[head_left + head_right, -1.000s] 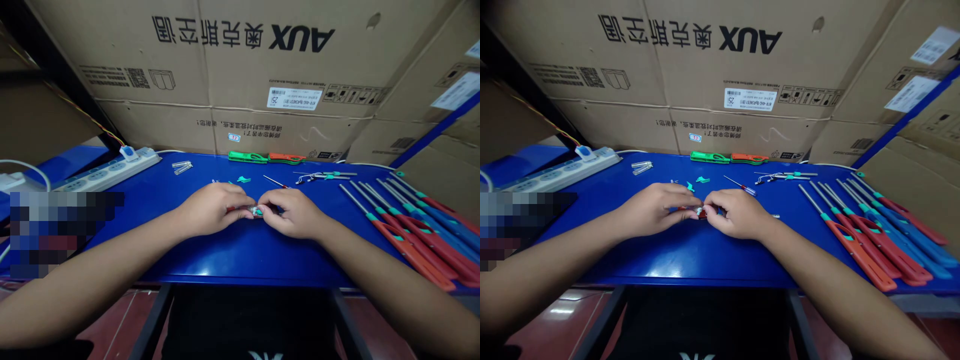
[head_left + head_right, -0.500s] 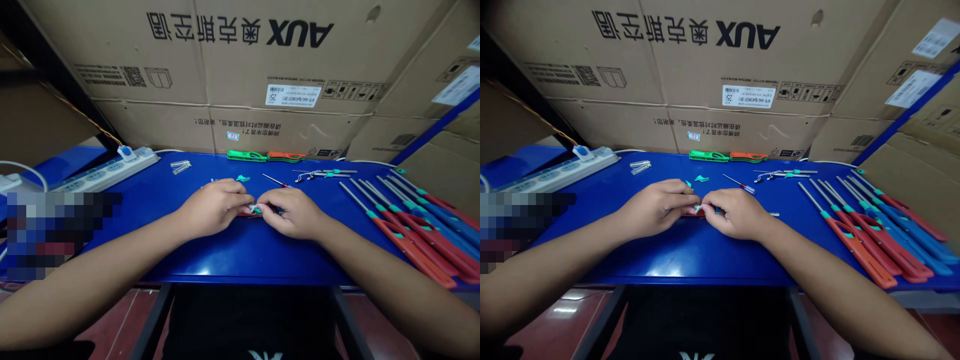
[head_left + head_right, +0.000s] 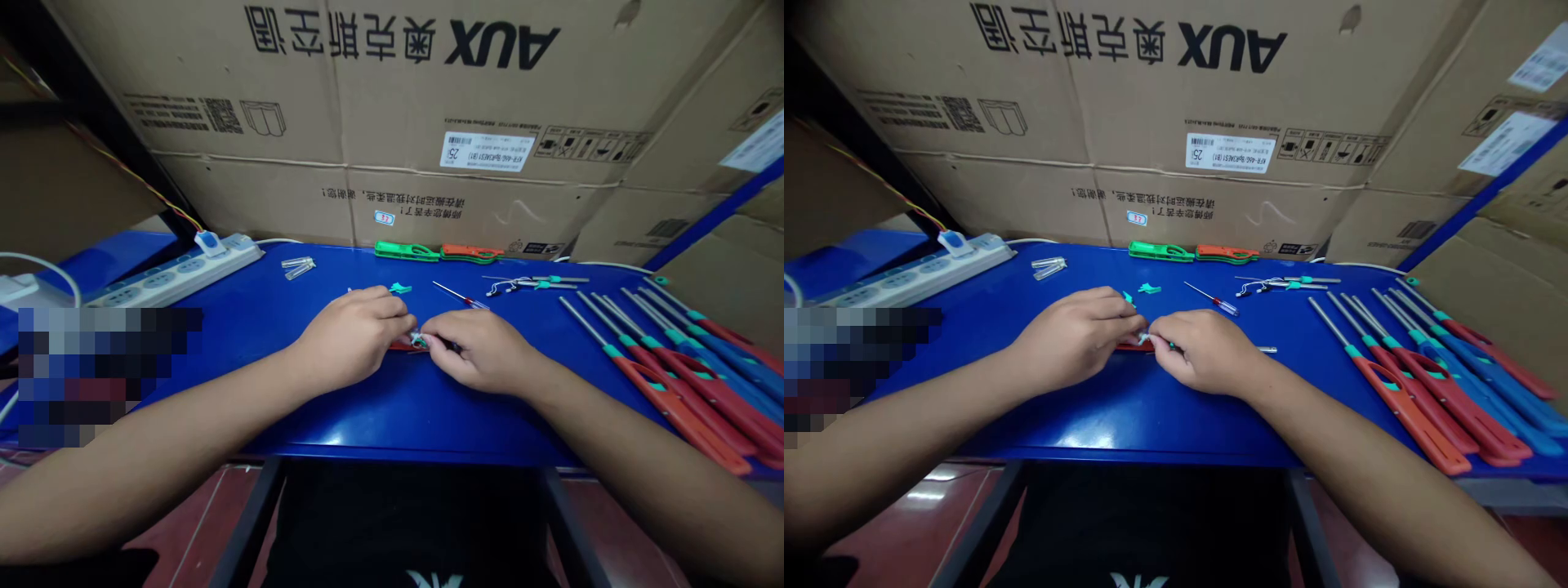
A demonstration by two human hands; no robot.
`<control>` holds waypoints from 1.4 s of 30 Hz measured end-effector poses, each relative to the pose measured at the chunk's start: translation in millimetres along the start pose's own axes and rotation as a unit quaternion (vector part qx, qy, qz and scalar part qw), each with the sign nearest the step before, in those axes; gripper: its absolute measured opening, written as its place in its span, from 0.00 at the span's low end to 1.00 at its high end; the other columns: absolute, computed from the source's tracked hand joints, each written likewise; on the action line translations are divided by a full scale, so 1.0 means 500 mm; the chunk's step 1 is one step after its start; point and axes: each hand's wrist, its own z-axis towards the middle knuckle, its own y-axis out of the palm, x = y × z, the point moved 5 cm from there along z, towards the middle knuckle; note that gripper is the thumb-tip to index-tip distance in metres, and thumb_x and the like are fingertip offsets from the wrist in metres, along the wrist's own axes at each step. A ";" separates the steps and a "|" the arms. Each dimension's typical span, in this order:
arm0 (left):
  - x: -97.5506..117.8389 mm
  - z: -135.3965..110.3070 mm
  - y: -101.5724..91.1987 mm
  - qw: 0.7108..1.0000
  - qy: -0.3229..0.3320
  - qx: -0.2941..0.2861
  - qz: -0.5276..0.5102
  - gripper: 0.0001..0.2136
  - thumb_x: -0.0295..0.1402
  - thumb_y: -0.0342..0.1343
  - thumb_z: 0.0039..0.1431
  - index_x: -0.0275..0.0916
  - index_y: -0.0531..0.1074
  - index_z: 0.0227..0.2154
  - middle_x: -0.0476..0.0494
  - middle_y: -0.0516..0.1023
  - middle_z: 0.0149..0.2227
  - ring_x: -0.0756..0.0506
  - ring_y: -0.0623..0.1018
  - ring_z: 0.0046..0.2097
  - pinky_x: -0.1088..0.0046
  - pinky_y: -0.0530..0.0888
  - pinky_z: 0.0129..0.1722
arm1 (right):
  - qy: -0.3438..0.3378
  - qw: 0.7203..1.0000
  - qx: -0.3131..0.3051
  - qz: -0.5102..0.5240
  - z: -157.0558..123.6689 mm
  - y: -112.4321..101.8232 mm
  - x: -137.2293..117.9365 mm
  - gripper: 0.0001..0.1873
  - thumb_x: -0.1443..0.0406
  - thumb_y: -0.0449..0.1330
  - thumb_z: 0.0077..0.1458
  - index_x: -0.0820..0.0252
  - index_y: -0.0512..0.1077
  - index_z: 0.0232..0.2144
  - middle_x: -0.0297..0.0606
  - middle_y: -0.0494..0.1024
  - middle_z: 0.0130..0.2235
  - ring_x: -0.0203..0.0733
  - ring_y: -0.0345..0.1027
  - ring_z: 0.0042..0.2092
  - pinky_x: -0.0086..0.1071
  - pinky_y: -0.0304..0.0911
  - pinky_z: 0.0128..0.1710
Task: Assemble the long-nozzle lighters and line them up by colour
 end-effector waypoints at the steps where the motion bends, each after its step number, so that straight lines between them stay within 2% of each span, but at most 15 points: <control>1: 0.002 -0.001 0.003 1.000 0.004 -0.010 0.012 0.13 0.27 0.47 0.68 0.37 0.78 0.41 0.42 0.79 0.38 0.43 0.75 0.40 0.66 0.73 0.42 | -0.010 1.000 -0.013 -0.018 0.000 0.003 -0.002 0.14 0.66 0.51 0.64 0.60 0.73 0.29 0.37 0.77 0.28 0.38 0.69 0.30 0.32 0.57 0.32; 5: 0.014 -0.005 0.013 0.998 0.015 -0.033 0.051 0.11 0.26 0.50 0.66 0.37 0.78 0.40 0.42 0.78 0.36 0.42 0.75 0.40 0.64 0.73 0.41 | -0.058 0.995 -0.028 -0.081 -0.004 0.014 -0.018 0.13 0.68 0.50 0.64 0.62 0.73 0.30 0.38 0.77 0.28 0.38 0.67 0.29 0.33 0.55 0.32; 11: 0.000 0.000 0.015 0.999 0.004 -0.034 0.026 0.11 0.27 0.50 0.66 0.36 0.79 0.41 0.41 0.79 0.38 0.42 0.76 0.41 0.65 0.74 0.42 | -0.044 0.994 -0.035 -0.096 -0.003 0.018 -0.006 0.13 0.68 0.50 0.64 0.62 0.73 0.32 0.38 0.79 0.30 0.39 0.70 0.31 0.33 0.56 0.33; 13: -0.022 0.004 0.002 0.999 0.001 -0.018 -0.037 0.11 0.31 0.52 0.67 0.37 0.79 0.45 0.40 0.80 0.41 0.42 0.77 0.44 0.66 0.74 0.44 | -0.045 0.995 -0.031 -0.085 0.000 0.011 0.006 0.13 0.67 0.50 0.65 0.61 0.74 0.34 0.39 0.80 0.33 0.40 0.71 0.34 0.33 0.57 0.35; 15: -0.058 0.005 -0.018 0.993 -0.025 0.022 -0.111 0.14 0.37 0.54 0.67 0.37 0.78 0.48 0.39 0.81 0.45 0.43 0.79 0.45 0.67 0.74 0.46 | -0.043 0.996 -0.024 -0.079 0.005 0.003 0.020 0.13 0.66 0.50 0.65 0.60 0.75 0.37 0.39 0.80 0.35 0.40 0.71 0.36 0.33 0.57 0.36; 18: -0.128 -0.003 -0.044 0.977 -0.131 0.092 -0.139 0.18 0.43 0.51 0.68 0.37 0.80 0.44 0.41 0.83 0.41 0.44 0.80 0.42 0.69 0.74 0.43 | -0.039 0.996 -0.026 -0.072 0.014 -0.001 0.036 0.13 0.66 0.51 0.65 0.59 0.75 0.38 0.38 0.81 0.37 0.41 0.71 0.37 0.33 0.57 0.38; 20: -0.163 -0.010 -0.044 0.969 -0.190 0.095 -0.130 0.20 0.46 0.50 0.68 0.37 0.81 0.40 0.42 0.83 0.38 0.44 0.81 0.39 0.69 0.73 0.40 | -0.041 0.996 -0.049 -0.060 0.021 0.008 0.042 0.12 0.66 0.51 0.64 0.58 0.76 0.38 0.37 0.81 0.36 0.41 0.70 0.36 0.34 0.57 0.38; 23: -0.181 -0.013 -0.023 0.966 -0.215 0.043 -0.137 0.19 0.46 0.52 0.66 0.38 0.81 0.38 0.43 0.84 0.37 0.44 0.81 0.38 0.71 0.72 0.38 | -0.046 0.994 -0.089 -0.041 0.029 0.028 0.043 0.12 0.67 0.52 0.63 0.58 0.76 0.38 0.36 0.80 0.35 0.40 0.69 0.35 0.34 0.56 0.37; 26: -0.173 -0.010 0.002 0.970 -0.192 -0.026 -0.149 0.16 0.43 0.53 0.65 0.39 0.81 0.37 0.44 0.84 0.38 0.45 0.81 0.39 0.71 0.71 0.38 | -0.053 0.993 -0.098 -0.034 0.034 0.041 0.039 0.12 0.67 0.52 0.64 0.58 0.76 0.39 0.36 0.80 0.36 0.40 0.68 0.35 0.34 0.56 0.38; 29: -0.160 -0.008 0.021 0.967 -0.171 -0.072 -0.171 0.14 0.41 0.54 0.65 0.39 0.82 0.39 0.44 0.84 0.38 0.45 0.81 0.40 0.71 0.71 0.40 | -0.065 0.991 -0.102 -0.051 0.037 0.047 0.037 0.13 0.65 0.52 0.65 0.59 0.77 0.40 0.38 0.79 0.36 0.40 0.67 0.36 0.35 0.55 0.38; 37: -0.106 -0.004 0.050 0.950 -0.057 -0.154 -0.266 0.08 0.34 0.58 0.64 0.40 0.81 0.37 0.47 0.83 0.37 0.49 0.79 0.40 0.75 0.70 0.42 | -0.105 0.982 -0.127 -0.092 0.033 0.051 0.035 0.16 0.63 0.50 0.68 0.61 0.78 0.40 0.40 0.77 0.36 0.41 0.64 0.35 0.35 0.51 0.37; 42: -0.106 -0.003 0.062 0.947 -0.070 -0.164 -0.268 0.08 0.34 0.57 0.64 0.39 0.81 0.35 0.48 0.83 0.35 0.49 0.78 0.37 0.75 0.69 0.40 | -0.102 0.983 -0.123 -0.085 0.034 0.048 0.038 0.15 0.64 0.51 0.67 0.61 0.78 0.41 0.39 0.76 0.35 0.41 0.63 0.36 0.36 0.51 0.37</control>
